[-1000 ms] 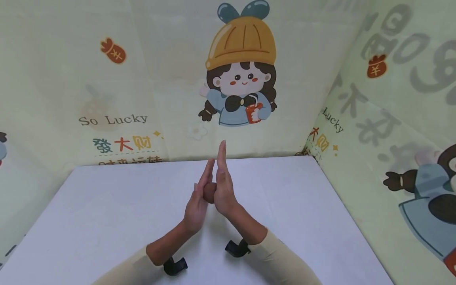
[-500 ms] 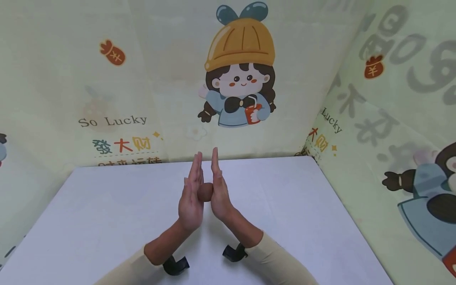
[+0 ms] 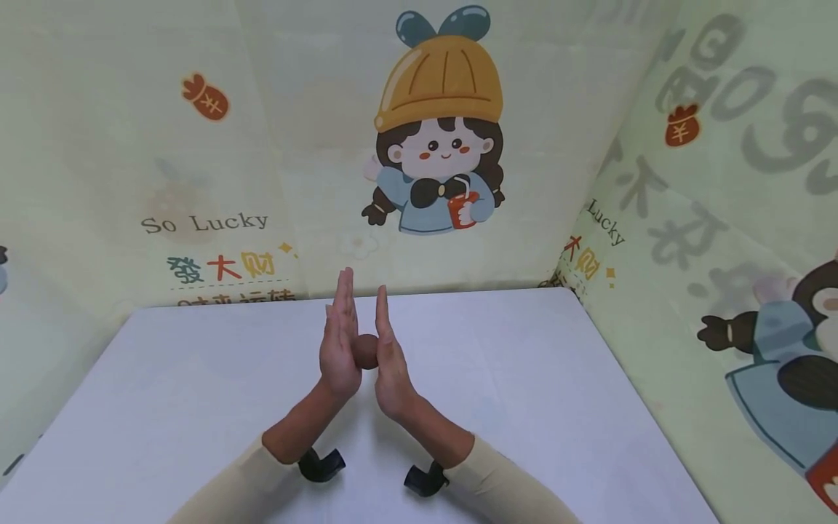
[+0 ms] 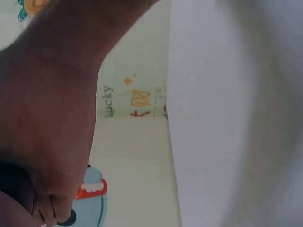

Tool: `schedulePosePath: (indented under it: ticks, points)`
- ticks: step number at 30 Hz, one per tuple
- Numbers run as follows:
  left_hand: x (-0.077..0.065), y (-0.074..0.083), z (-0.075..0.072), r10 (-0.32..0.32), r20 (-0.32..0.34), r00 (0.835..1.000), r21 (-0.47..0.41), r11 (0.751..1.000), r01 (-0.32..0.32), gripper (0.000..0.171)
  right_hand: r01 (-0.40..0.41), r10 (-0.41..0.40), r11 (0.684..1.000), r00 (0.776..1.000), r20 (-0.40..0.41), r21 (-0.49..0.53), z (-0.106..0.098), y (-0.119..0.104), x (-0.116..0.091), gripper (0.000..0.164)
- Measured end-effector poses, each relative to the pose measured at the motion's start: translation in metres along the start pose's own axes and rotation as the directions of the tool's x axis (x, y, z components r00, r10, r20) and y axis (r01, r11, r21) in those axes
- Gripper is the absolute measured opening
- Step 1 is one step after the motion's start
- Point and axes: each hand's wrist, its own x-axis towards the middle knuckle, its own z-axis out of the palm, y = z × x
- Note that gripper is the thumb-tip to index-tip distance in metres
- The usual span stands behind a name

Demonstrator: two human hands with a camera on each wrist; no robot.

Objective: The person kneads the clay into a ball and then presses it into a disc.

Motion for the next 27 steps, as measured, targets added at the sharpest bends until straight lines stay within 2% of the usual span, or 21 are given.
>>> schedulePosePath:
  ticks: [5, 9, 18, 23, 27]
  points:
    - [0.009, -0.006, -0.009, -0.011, -0.038, 0.999, 0.032, 0.999, 0.012, 0.063, 0.003, -0.003, 1.000, 1.000, 0.025, 0.000, 0.007, 0.000, -0.005, 0.058]
    - [0.013, -0.013, -0.016, -0.006, -0.042, 0.999, 0.080, 0.997, 0.009, 0.062, 0.029, -0.029, 1.000, 0.999, 0.031, 0.003, 0.009, -0.005, -0.004, 0.059]
    - [0.013, -0.027, -0.023, -0.046, 0.049, 0.998, 0.185, 0.982, 0.037, 0.063, 0.115, -0.115, 0.993, 0.993, 0.009, -0.041, 0.005, -0.017, 0.001, 0.063]
    - [0.008, -0.031, -0.022, -0.038, 0.106, 0.994, 0.190, 0.982, 0.018, 0.063, 0.160, -0.160, 0.986, 0.987, 0.002, -0.049, 0.003, -0.019, 0.004, 0.063]
    - [0.003, -0.035, -0.021, -0.059, 0.151, 0.987, 0.184, 0.983, 0.030, 0.062, 0.176, -0.176, 0.983, 0.984, 0.000, -0.051, 0.000, -0.022, 0.007, 0.066]
